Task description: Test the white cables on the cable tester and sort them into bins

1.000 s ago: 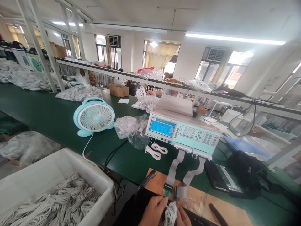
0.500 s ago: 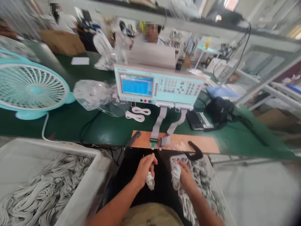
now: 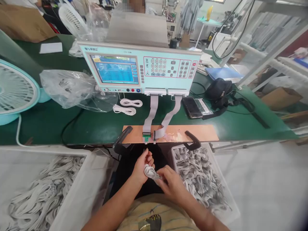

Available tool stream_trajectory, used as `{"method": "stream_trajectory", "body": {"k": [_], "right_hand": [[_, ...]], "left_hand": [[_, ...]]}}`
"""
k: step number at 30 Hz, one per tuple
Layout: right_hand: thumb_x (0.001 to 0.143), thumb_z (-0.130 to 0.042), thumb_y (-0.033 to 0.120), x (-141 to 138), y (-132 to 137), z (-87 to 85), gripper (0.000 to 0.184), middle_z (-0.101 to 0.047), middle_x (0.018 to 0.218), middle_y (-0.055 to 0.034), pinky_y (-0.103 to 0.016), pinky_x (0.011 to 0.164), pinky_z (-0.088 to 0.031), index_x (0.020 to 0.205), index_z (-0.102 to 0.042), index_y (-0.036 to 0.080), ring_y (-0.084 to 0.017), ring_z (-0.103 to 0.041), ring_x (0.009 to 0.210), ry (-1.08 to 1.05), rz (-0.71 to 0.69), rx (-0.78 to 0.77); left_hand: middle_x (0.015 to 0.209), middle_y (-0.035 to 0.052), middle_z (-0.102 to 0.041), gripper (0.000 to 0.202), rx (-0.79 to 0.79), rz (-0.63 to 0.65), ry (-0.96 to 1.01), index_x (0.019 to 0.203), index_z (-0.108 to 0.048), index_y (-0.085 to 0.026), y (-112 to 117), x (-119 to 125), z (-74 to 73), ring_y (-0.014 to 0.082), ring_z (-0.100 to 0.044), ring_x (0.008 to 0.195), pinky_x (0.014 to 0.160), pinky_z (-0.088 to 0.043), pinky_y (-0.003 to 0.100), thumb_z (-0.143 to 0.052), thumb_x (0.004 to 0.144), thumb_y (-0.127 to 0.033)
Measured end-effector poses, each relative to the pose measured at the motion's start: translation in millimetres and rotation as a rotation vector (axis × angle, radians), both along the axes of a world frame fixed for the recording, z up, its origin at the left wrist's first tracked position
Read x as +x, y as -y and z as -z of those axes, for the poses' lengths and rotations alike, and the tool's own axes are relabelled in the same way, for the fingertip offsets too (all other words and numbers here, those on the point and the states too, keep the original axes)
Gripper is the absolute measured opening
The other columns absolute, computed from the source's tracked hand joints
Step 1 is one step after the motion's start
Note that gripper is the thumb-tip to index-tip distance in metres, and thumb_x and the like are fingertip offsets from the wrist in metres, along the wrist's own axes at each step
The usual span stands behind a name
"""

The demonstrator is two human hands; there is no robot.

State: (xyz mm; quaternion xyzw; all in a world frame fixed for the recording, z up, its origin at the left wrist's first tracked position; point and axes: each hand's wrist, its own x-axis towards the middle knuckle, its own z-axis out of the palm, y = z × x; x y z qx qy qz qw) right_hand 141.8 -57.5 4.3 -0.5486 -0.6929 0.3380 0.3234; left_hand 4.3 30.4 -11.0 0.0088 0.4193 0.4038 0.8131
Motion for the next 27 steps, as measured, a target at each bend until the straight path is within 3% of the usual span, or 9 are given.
{"method": "stream_trajectory", "body": {"k": [4,11,20,23,27], "right_hand": [[0.083,-0.052,0.016,-33,-13,2.5,0.009,-0.054,0.079,-0.0032,-0.027,0.063,-0.039,0.089,-0.056,0.020,-0.017,-0.051,0.069,-0.020,0.033,0.040],[0.076,-0.060,0.013,-42,-19,7.4,0.011,-0.052,0.076,0.0006,-0.023,0.058,-0.039,0.084,-0.056,0.020,-0.013,-0.049,0.065,-0.221,0.119,-0.116],[0.086,-0.044,0.018,-46,-27,2.9,0.009,-0.049,0.080,-0.0022,-0.027,0.066,-0.037,0.083,-0.052,0.020,-0.016,-0.048,0.073,-0.213,-0.009,0.009],[0.088,-0.041,0.019,-38,-35,3.0,0.010,-0.048,0.078,-0.0018,-0.026,0.064,-0.036,0.081,-0.049,0.020,-0.016,-0.047,0.070,-0.232,0.039,0.036],[0.090,-0.040,0.022,-23,-50,2.7,0.013,-0.046,0.074,-0.0009,-0.026,0.062,-0.036,0.080,-0.048,0.020,-0.015,-0.046,0.066,-0.220,0.125,0.061]], "left_hand": [[0.045,-0.0105,-0.035,0.031,0.057,-0.018,-0.100,0.065,-0.050,-0.015,3,-4,-5.9,0.0026,-0.032,0.036,0.037,-0.029,0.015,-0.071,0.066,-0.039],[0.044,-0.0111,-0.030,0.032,0.261,-0.009,-0.303,0.063,-0.052,-0.015,9,-10,-11.5,0.0017,-0.028,0.038,0.039,-0.023,0.014,-0.072,0.064,-0.039],[0.044,-0.0128,-0.022,0.028,0.228,-0.168,-0.196,0.063,-0.048,-0.017,8,-17,-9.2,0.0029,-0.023,0.037,0.039,-0.026,0.015,-0.069,0.068,-0.035],[0.046,-0.0108,-0.033,0.026,0.319,-0.062,-0.324,0.065,-0.052,-0.016,14,-18,-11.2,0.0031,-0.031,0.040,0.041,-0.027,0.015,-0.069,0.069,-0.035],[0.052,-0.0060,-0.049,0.026,0.454,0.255,-0.422,0.067,-0.057,-0.014,15,-19,-16.7,0.0050,-0.039,0.042,0.039,-0.028,0.017,-0.072,0.064,-0.035]]}}
